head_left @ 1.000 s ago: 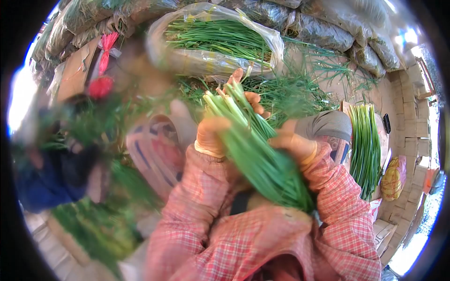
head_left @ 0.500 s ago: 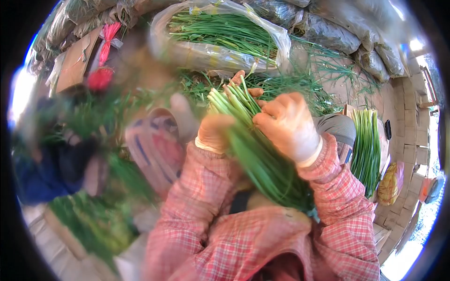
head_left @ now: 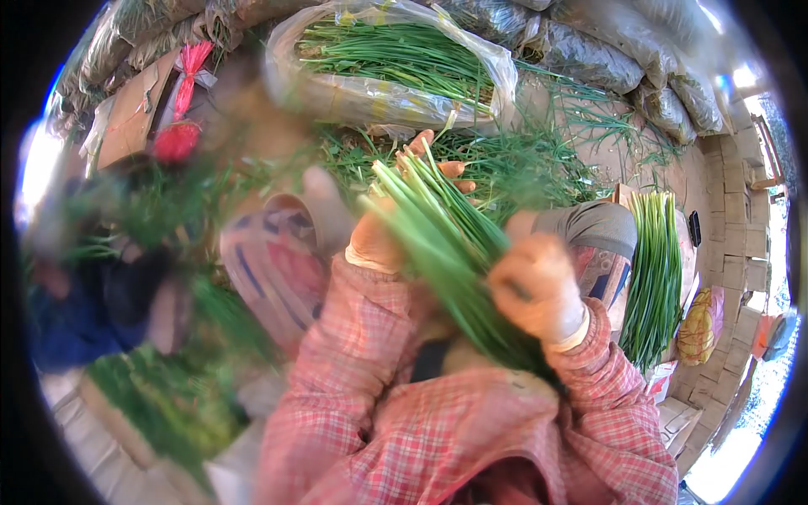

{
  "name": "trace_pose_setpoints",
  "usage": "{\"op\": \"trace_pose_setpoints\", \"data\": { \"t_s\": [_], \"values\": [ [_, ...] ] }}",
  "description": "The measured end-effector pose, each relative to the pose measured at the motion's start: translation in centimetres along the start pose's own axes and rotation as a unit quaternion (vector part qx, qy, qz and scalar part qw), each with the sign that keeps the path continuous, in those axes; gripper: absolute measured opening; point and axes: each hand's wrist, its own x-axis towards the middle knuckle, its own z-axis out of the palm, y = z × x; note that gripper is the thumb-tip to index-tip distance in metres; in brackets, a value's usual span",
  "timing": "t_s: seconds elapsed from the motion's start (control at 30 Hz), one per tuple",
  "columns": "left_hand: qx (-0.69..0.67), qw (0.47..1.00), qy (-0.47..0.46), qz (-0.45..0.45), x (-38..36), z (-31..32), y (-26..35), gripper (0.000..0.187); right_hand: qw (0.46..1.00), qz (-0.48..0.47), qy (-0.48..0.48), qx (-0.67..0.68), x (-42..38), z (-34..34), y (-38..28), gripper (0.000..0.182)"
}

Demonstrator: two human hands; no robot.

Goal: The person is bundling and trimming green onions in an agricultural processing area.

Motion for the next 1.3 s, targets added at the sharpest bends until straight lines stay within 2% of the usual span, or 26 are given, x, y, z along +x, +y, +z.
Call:
{"op": "trace_pose_setpoints", "data": {
  "t_s": [0.1,0.13,0.2,0.23,0.3,0.37,0.4,0.43,0.47,0.53,0.57,0.63,0.73,0.77,0.8,0.87,0.93,1.03,1.07,1.1,1.13,1.17,1.23,1.3],
  "values": [
    [0.001,0.997,-0.045,0.055,-0.3,-0.6,-0.8,0.097,0.993,-0.037,-0.058,-0.096,-1.1,0.5,-0.6,0.012],
    [-0.004,0.997,-0.052,0.058,-0.3,-0.8,-0.9,0.096,0.994,-0.051,-0.060,-0.079,-1.5,1.0,-0.8,0.012],
    [-0.041,0.998,-0.039,0.027,-0.1,-1.4,-0.6,0.095,0.997,-0.024,-0.056,-0.046,-2.0,0.5,-1.4,0.012],
    [-0.031,0.998,-0.040,0.039,-0.2,-1.4,-0.8,0.096,0.998,-0.013,-0.057,-0.027,-2.3,0.3,-1.6,0.013],
    [-0.006,0.997,-0.046,0.060,-0.3,-1.2,-1.2,0.098,0.990,-0.020,-0.115,-0.079,-2.9,0.3,-1.7,0.011],
    [-0.012,0.996,-0.063,0.061,-0.1,-1.6,-1.3,0.086,0.975,-0.028,-0.191,-0.111,-3.5,0.3,-2.0,0.010],
    [-0.002,0.996,-0.062,0.060,-0.1,-2.1,-1.4,0.082,0.984,-0.041,-0.161,-0.065,-3.7,0.2,-2.3,0.009],
    [0.008,0.996,-0.060,0.058,0.0,-2.3,-1.5,0.079,0.985,-0.038,-0.168,0.002,-3.9,0.0,-2.6,0.009],
    [-0.072,0.996,-0.027,0.035,0.1,-1.8,-1.0,0.079,0.982,-0.036,-0.173,0.068,-4.1,-0.4,-2.8,0.009],
    [-0.059,0.997,-0.036,0.037,0.8,-3.1,-1.2,0.078,0.967,-0.035,-0.202,0.153,-3.9,-1.7,-3.3,0.009],
    [-0.054,0.997,-0.039,0.038,1.0,-3.4,-1.3,0.078,0.951,-0.057,-0.219,0.213,-3.8,-2.7,-3.2,0.009],
    [-0.078,0.996,-0.027,0.043,1.1,-3.6,-1.6,0.065,0.905,-0.096,-0.251,0.329,-3.3,-4.5,-2.4,0.011],
    [-0.093,0.993,-0.025,0.065,1.4,-4.8,-2.5,0.047,0.882,-0.069,-0.205,0.418,-3.2,-7.2,-2.0,0.006],
    [-0.094,0.993,-0.025,0.062,1.3,-5.0,-2.6,0.046,0.873,-0.057,-0.182,0.449,-3.6,-8.1,-1.5,0.009],
    [-0.095,0.993,-0.026,0.061,1.4,-5.2,-2.6,0.046,0.869,-0.079,-0.072,0.483,-4.2,-8.4,-0.7,0.009],
    [-0.105,0.992,-0.037,0.059,1.3,-5.3,-2.5,0.044,0.881,-0.037,0.062,0.468,-4.7,-9.7,1.0,0.005],
    [-0.108,0.992,-0.026,0.056,1.1,-5.0,-2.5,0.044,0.915,0.091,0.108,0.378,-3.6,-11.5,4.5,0.009],
    [-0.110,0.992,-0.025,0.052,0.9,-4.9,-2.4,0.050,0.919,0.273,0.170,0.226,-2.2,-13.3,7.8,0.024],
    [-0.106,0.992,-0.028,0.055,0.8,-4.6,-2.3,0.052,0.952,0.232,0.087,-0.182,-2.8,-12.1,8.4,0.028],
    [-0.104,0.992,-0.030,0.060,0.8,-4.3,-2.2,0.054,0.816,0.148,-0.010,-0.559,-3.2,-10.3,9.1,0.033],
    [-0.108,0.992,-0.034,0.061,0.9,-4.3,-2.1,0.056,0.905,0.139,-0.014,-0.401,-3.2,-9.3,8.4,0.032],
    [-0.111,0.991,-0.032,0.064,0.8,-4.4,-2.0,0.057,0.966,0.126,-0.022,-0.227,-3.3,-8.1,7.1,0.032],
    [-0.108,0.992,-0.025,0.060,0.5,-4.8,-2.0,0.059,0.993,0.093,-0.067,-0.012,-3.5,-5.7,3.7,0.030],
    [-0.104,0.992,-0.020,0.063,0.8,-4.8,-2.1,0.059,0.994,0.028,-0.101,0.006,-3.6,-3.9,2.5,0.026]
  ]
}}
